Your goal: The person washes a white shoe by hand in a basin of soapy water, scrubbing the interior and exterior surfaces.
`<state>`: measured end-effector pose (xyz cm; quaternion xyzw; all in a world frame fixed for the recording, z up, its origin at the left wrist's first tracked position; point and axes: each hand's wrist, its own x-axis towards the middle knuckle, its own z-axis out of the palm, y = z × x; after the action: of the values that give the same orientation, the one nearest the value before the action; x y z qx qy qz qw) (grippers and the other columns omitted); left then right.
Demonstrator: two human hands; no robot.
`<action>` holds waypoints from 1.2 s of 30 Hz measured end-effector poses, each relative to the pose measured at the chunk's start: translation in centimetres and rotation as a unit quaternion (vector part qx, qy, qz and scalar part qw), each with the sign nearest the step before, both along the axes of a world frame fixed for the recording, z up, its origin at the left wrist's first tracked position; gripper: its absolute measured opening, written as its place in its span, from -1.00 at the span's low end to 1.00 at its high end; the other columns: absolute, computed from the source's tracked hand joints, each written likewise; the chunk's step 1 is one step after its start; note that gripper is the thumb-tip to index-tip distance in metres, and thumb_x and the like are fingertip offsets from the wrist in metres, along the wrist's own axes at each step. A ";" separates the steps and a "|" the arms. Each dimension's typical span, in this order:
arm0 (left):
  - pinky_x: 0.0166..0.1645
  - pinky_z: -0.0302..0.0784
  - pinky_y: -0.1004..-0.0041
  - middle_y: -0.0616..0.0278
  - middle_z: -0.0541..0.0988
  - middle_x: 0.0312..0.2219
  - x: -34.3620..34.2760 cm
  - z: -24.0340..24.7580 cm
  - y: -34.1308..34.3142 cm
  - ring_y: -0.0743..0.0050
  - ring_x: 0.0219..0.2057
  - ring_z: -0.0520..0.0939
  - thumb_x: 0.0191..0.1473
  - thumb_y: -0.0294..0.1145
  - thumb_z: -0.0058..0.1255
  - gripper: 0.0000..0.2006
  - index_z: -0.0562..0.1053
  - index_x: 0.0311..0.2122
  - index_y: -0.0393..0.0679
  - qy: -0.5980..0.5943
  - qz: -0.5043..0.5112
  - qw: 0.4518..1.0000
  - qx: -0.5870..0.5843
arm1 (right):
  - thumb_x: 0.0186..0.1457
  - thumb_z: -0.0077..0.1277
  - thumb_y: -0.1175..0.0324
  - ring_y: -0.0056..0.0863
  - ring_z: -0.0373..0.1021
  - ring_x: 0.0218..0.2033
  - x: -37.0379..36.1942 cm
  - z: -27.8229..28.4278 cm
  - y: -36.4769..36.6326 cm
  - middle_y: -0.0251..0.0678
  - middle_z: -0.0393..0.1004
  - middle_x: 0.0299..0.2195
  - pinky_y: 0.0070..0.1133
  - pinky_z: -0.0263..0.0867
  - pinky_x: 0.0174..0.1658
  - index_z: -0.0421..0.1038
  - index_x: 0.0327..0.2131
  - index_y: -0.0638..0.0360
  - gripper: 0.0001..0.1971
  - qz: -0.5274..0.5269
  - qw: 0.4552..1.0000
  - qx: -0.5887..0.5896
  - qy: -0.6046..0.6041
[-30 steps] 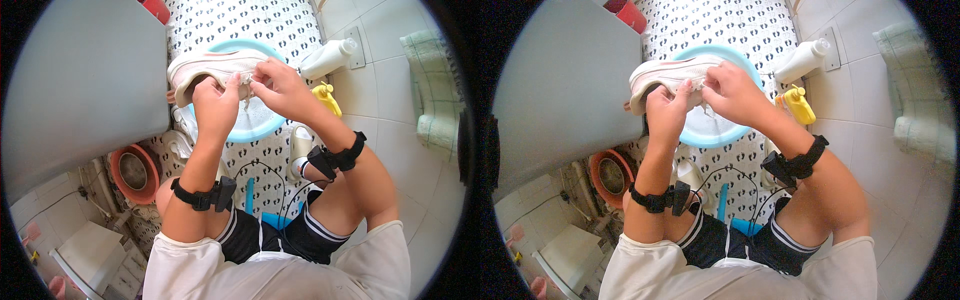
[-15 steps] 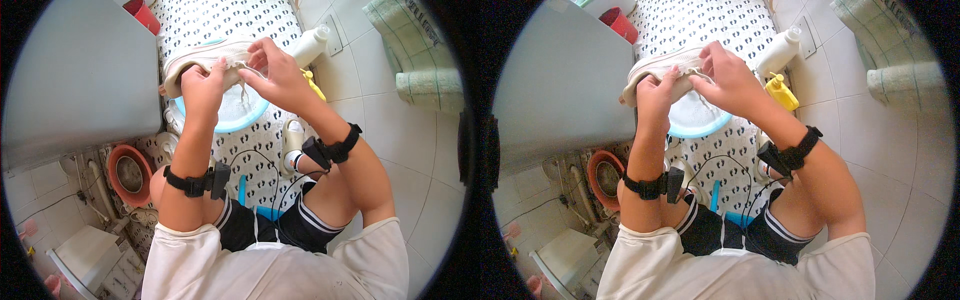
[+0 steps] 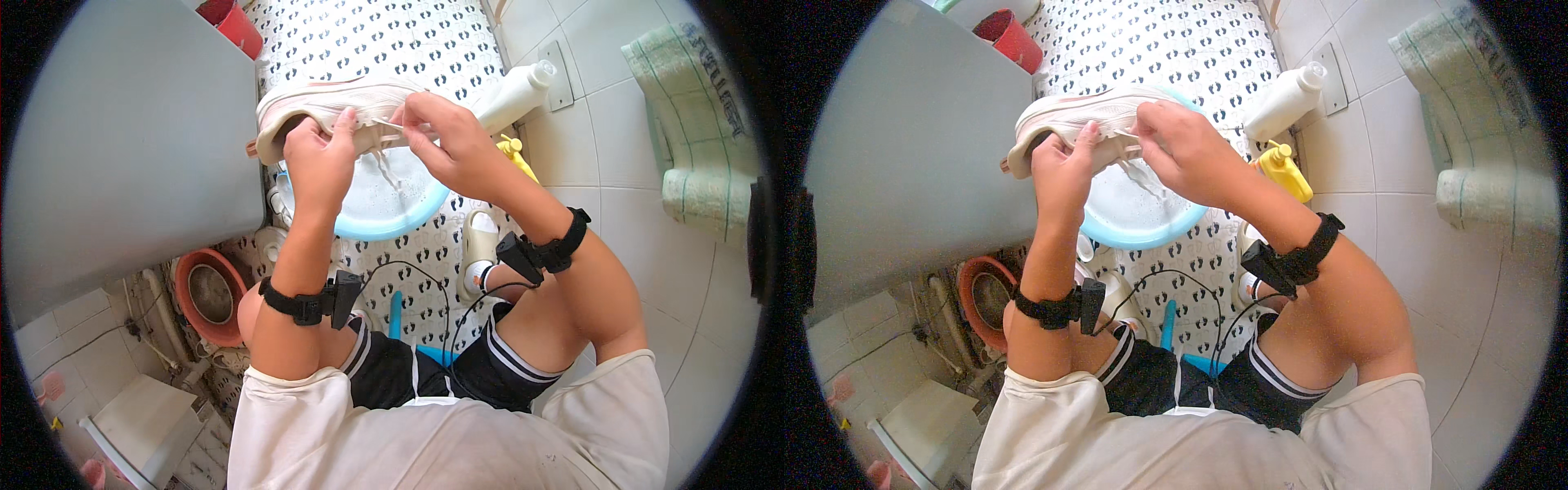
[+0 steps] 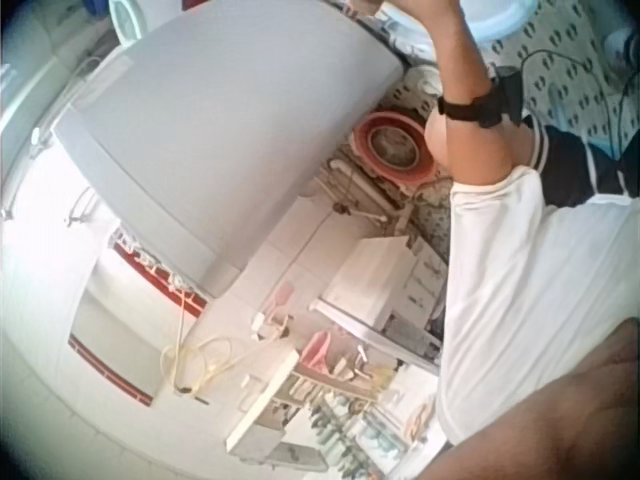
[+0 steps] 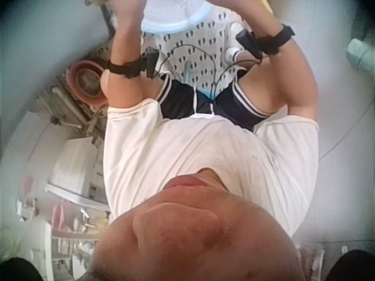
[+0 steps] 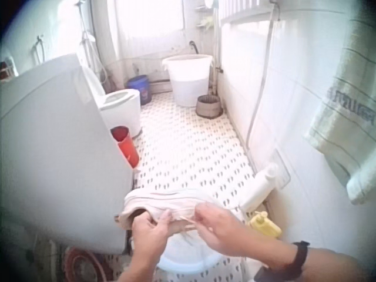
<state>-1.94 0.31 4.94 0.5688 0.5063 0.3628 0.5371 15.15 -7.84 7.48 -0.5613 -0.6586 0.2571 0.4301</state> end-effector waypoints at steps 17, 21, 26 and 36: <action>-0.34 0.47 0.51 0.13 0.61 -0.44 -0.9 -1.3 1.0 0.56 -0.46 0.54 0.15 -0.39 0.13 -0.76 0.51 -0.31 -0.44 -0.008 -0.009 1.000 0.019 | 0.08 0.11 0.30 -0.10 0.43 -0.30 -2.4 -0.5 3.1 -0.13 0.42 -0.37 -0.32 0.39 -0.22 0.34 -0.26 0.22 -0.76 -0.040 0.976 0.002 -0.212; -0.47 0.38 0.45 0.15 0.56 -0.64 -0.8 -1.3 0.5 0.53 -0.62 0.45 0.09 -0.33 0.19 -0.72 0.51 -0.47 -0.41 -0.017 0.003 0.999 0.051 | 0.07 0.01 0.45 -0.13 0.44 -0.27 -2.7 0.0 2.8 -0.14 0.43 -0.37 -0.32 0.40 -0.21 0.34 -0.35 0.25 -0.90 -0.058 0.966 -0.001 -0.250; -0.24 0.52 0.58 0.13 0.65 -0.33 -1.6 -1.9 0.3 0.61 -0.36 0.60 0.17 -0.41 0.12 -0.75 0.54 -0.21 -0.46 0.070 -0.092 0.977 0.180 | 0.03 -0.03 0.50 -0.10 0.43 -0.25 -2.9 -0.3 1.8 -0.06 0.42 -0.37 -0.30 0.39 -0.15 0.32 -0.33 0.30 -0.89 -0.055 0.954 0.035 -0.294; -0.37 0.47 0.47 0.10 0.64 -0.52 -4.1 -2.2 1.5 0.51 -0.53 0.57 0.10 -0.32 0.18 -0.71 0.57 -0.36 -0.44 0.038 0.009 0.997 0.068 | 0.21 -0.12 0.43 -0.03 0.41 -0.26 1.0 0.1 0.7 0.01 0.43 -0.36 -0.25 0.33 -0.16 0.30 -0.30 0.31 -0.89 -0.099 0.970 -0.034 -0.220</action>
<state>-6.03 1.78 2.79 0.6129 0.5055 0.3796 0.4740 16.10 -7.12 7.63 -0.6807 -0.6691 0.1058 0.2789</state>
